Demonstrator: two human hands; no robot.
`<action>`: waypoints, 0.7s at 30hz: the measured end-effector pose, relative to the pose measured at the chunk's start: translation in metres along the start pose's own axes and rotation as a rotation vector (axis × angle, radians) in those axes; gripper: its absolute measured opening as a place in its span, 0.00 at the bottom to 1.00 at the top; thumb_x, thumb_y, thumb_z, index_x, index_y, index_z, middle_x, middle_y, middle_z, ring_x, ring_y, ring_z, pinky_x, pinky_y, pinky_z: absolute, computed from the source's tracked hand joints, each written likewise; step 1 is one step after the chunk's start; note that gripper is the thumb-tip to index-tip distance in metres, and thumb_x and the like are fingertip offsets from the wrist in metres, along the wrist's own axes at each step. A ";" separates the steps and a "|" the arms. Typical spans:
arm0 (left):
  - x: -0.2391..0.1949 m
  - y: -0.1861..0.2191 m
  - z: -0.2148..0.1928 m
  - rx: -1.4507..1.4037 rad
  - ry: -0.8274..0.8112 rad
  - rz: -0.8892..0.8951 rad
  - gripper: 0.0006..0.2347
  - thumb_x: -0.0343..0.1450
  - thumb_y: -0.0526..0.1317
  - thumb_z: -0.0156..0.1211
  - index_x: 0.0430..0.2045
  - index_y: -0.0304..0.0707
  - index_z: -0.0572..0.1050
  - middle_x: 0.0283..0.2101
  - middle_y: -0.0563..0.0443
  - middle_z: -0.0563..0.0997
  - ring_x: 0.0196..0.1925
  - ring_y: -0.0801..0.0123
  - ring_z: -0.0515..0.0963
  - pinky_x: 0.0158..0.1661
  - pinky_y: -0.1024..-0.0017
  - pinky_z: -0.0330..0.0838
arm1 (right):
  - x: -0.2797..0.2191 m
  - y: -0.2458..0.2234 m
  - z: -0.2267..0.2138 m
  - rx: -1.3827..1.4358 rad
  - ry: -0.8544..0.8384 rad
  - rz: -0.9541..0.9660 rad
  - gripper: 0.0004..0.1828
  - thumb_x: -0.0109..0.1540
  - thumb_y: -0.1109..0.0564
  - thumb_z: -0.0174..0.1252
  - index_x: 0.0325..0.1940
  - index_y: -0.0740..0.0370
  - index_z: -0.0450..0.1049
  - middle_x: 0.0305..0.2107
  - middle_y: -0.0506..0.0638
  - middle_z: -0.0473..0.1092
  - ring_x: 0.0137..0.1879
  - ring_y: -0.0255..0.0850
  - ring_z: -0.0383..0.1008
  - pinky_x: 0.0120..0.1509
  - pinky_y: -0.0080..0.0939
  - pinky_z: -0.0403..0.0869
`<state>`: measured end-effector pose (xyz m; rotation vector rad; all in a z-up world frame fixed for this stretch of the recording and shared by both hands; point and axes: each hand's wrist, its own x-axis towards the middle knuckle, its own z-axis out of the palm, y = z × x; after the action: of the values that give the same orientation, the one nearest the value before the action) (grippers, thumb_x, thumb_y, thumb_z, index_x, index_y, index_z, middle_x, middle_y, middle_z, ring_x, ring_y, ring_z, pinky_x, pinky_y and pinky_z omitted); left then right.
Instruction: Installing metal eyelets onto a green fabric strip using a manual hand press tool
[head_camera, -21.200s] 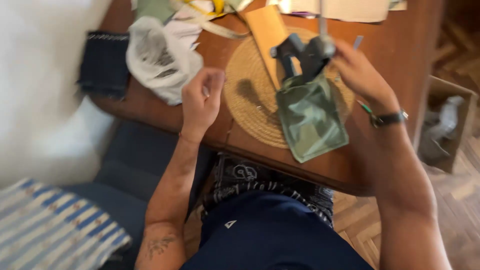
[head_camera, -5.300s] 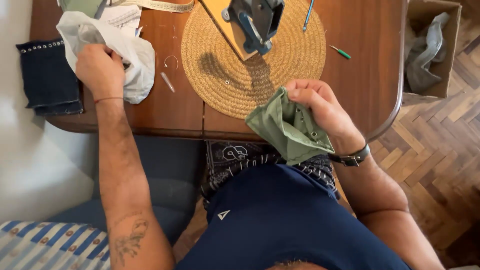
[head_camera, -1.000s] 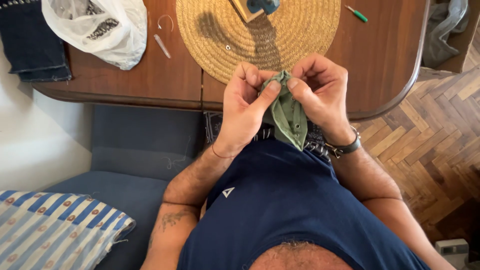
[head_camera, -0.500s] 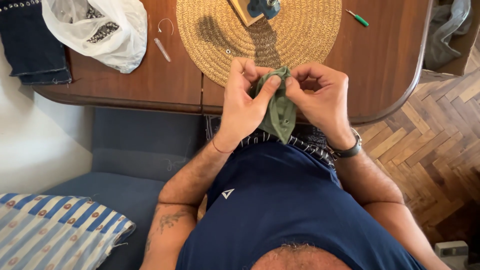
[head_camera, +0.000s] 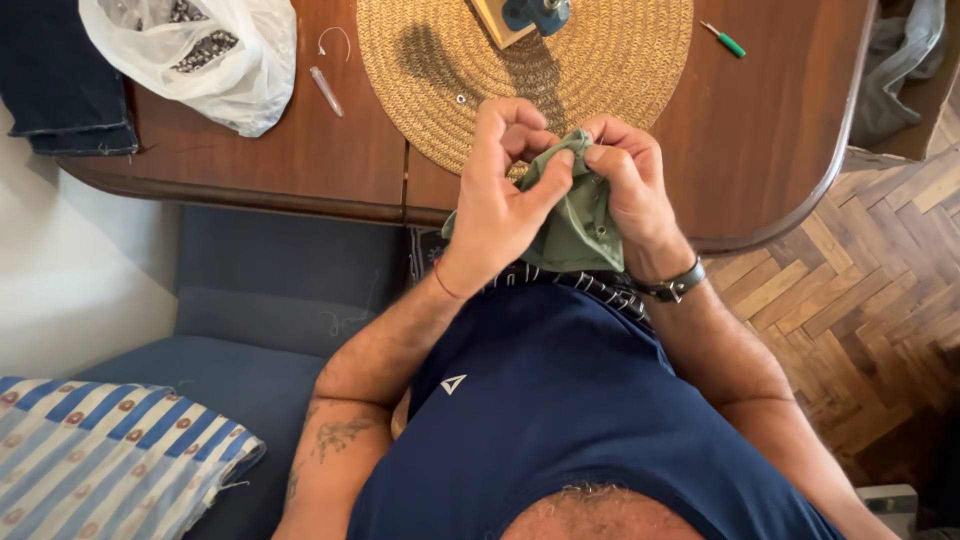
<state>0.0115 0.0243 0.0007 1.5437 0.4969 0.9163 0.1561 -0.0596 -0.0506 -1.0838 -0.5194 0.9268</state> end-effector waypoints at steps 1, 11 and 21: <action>0.002 0.001 -0.004 -0.033 -0.058 -0.046 0.11 0.75 0.31 0.58 0.46 0.44 0.65 0.31 0.52 0.81 0.29 0.75 0.78 0.31 0.78 0.72 | 0.000 -0.009 0.000 -0.109 -0.116 0.011 0.06 0.65 0.57 0.57 0.39 0.64 0.73 0.24 0.46 0.69 0.27 0.27 0.69 0.29 0.25 0.67; 0.079 -0.043 -0.008 0.104 0.112 0.016 0.05 0.74 0.33 0.58 0.39 0.42 0.68 0.18 0.59 0.68 0.17 0.81 0.61 0.21 0.80 0.52 | 0.126 -0.043 -0.016 -0.629 -0.570 -0.139 0.11 0.76 0.61 0.53 0.39 0.55 0.67 0.32 0.36 0.63 0.37 0.24 0.59 0.41 0.26 0.61; 0.102 -0.054 -0.001 0.121 0.181 0.044 0.04 0.72 0.35 0.59 0.32 0.51 0.72 0.16 0.62 0.67 0.19 0.82 0.62 0.26 0.78 0.60 | 0.141 -0.066 -0.003 -0.705 -0.379 0.061 0.07 0.73 0.62 0.54 0.43 0.51 0.71 0.34 0.32 0.68 0.39 0.18 0.64 0.40 0.22 0.64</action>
<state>0.0815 0.1123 -0.0240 1.5938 0.6602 1.0825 0.2590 0.0466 -0.0018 -1.5647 -1.1909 1.0368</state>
